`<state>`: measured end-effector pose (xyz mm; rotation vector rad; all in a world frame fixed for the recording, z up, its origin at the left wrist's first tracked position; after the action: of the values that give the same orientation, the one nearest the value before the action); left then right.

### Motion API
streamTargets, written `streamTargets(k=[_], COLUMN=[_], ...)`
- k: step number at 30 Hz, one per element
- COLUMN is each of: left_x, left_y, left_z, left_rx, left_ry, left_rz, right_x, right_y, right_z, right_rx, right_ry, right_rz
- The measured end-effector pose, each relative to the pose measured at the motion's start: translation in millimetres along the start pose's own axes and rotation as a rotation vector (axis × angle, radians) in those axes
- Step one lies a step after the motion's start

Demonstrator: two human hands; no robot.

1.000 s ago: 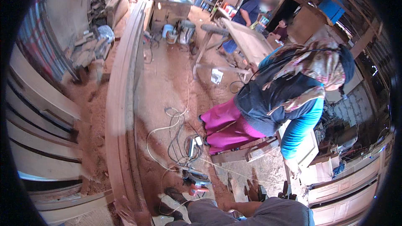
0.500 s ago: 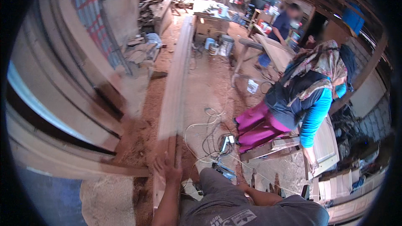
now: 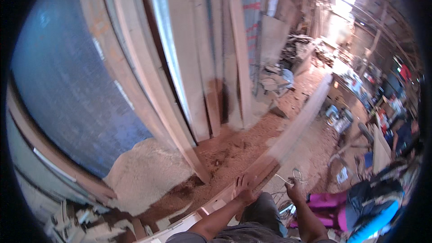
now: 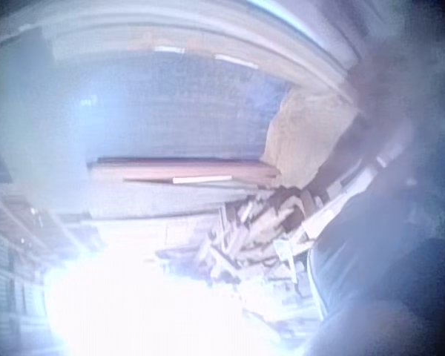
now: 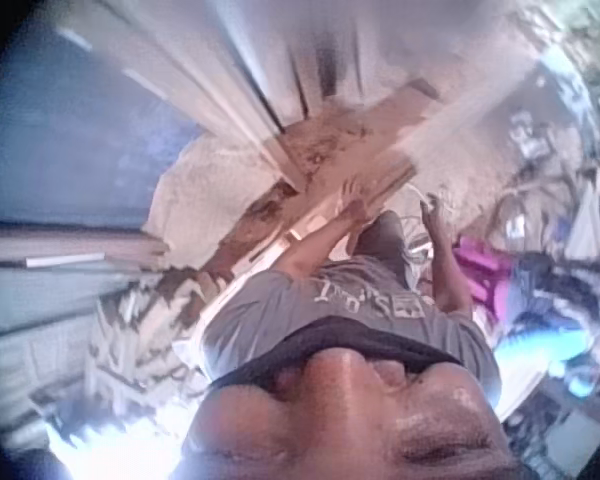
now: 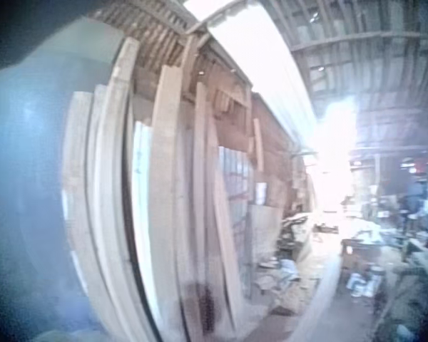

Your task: The person measures and marks a wooden plank with a metal ruler, then uses a circular saw to cut the plank. After cutting, the person stacks the cut piece with other planks and continues to measure and cut additional pieces.

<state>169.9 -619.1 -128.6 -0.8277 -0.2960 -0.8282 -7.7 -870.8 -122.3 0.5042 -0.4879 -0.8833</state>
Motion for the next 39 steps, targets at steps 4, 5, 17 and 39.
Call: streamTargets(k=[4, 5, 17, 39], left_x=[9, 4, -34, -44], left_y=[0, 5, 89, -1], left_z=[10, 7, 62, 76], left_rx=[-0.036, -0.069, 0.28, 0.384], left_ry=[-0.02, -0.035, 0.455, 0.198], left_rz=[0.065, 0.094, 0.795, 0.639], right_x=[105, 117, 176, 180], right_y=[118, 148, 176, 145], right_z=[-34, -45, -174, -97], right_rx=[-0.072, -0.154, -0.616, -0.418], right_ry=[0.09, 0.145, 1.183, 1.338], right_rz=[0.588, 0.739, 1.112, 1.09])
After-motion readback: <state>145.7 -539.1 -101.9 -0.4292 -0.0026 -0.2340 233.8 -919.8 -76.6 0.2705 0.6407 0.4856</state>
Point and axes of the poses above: each hand's wrist, its own x-axis towards the middle knuckle, its own z-axis out of the back of the hand, y = z × x, the point moved 10 cm from there along x, towards the middle knuckle, and after that the axes turned 15 degrees about -y, right-handed, at the moved point
